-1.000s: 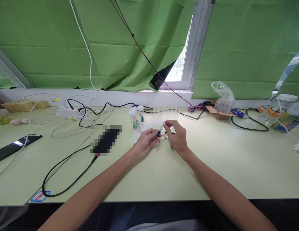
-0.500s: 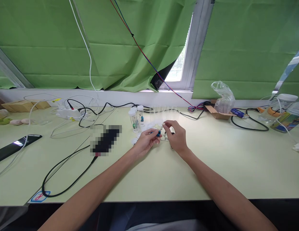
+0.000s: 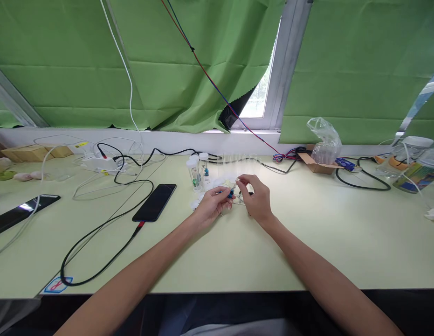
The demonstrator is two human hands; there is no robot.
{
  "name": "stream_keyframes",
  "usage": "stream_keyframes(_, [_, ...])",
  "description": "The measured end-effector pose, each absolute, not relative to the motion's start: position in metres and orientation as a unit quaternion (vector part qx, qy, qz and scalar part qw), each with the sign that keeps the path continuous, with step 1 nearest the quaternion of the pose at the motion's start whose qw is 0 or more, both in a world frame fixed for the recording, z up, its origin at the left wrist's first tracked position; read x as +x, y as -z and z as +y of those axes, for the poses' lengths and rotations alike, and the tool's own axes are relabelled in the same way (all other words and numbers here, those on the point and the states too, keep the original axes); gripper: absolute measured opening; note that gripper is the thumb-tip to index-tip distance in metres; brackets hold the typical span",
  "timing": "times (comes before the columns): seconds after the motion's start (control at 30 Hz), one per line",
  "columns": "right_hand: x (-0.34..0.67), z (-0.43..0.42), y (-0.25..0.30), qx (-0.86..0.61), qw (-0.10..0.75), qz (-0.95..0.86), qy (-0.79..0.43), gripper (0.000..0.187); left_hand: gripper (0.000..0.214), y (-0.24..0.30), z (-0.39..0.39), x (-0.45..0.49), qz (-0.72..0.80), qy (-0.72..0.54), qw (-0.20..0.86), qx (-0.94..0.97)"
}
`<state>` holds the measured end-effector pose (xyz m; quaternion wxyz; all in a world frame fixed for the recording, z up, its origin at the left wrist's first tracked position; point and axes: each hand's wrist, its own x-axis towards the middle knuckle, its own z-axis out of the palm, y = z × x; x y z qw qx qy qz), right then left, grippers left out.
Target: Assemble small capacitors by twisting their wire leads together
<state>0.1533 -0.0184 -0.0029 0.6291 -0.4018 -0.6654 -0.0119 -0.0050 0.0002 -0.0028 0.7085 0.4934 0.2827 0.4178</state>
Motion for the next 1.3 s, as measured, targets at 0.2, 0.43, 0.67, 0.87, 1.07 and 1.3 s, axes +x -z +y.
stream_keyframes(0.2, [0.1539,-0.0175,0.0037,-0.397,0.628,-0.669,0.015,0.008,0.027,0.0029,0.0004,-0.0048,0.282,-0.417,0.709,0.494])
stream_keyframes(0.43, [0.1536,-0.0175,0.0044,-0.392,0.614,-0.684,0.035,0.010,0.026,0.0028,0.0007,-0.0045,0.283,-0.420,0.707,0.493])
stream_keyframes(0.67, [0.1544,-0.0178,0.0034,-0.377,0.610,-0.693,0.071,0.010,0.028,-0.0003,-0.0022,-0.0028,0.299,-0.437,0.694,0.487])
stream_keyframes(0.87, [0.1546,-0.0185,0.0024,-0.376,0.615,-0.688,0.086,0.010,0.030,-0.0038,-0.0049,-0.0017,0.307,-0.450,0.682,0.488])
stream_keyframes(1.07, [0.1551,-0.0182,0.0026,-0.374,0.611,-0.691,0.098,0.010,0.033,-0.0032,-0.0047,-0.0016,0.308,-0.463,0.673,0.487])
stream_keyframes(1.3, [0.1564,-0.0161,0.0056,-0.388,0.596,-0.696,0.095,0.012,0.037,0.0010,-0.0025,-0.0024,0.315,-0.477,0.652,0.498])
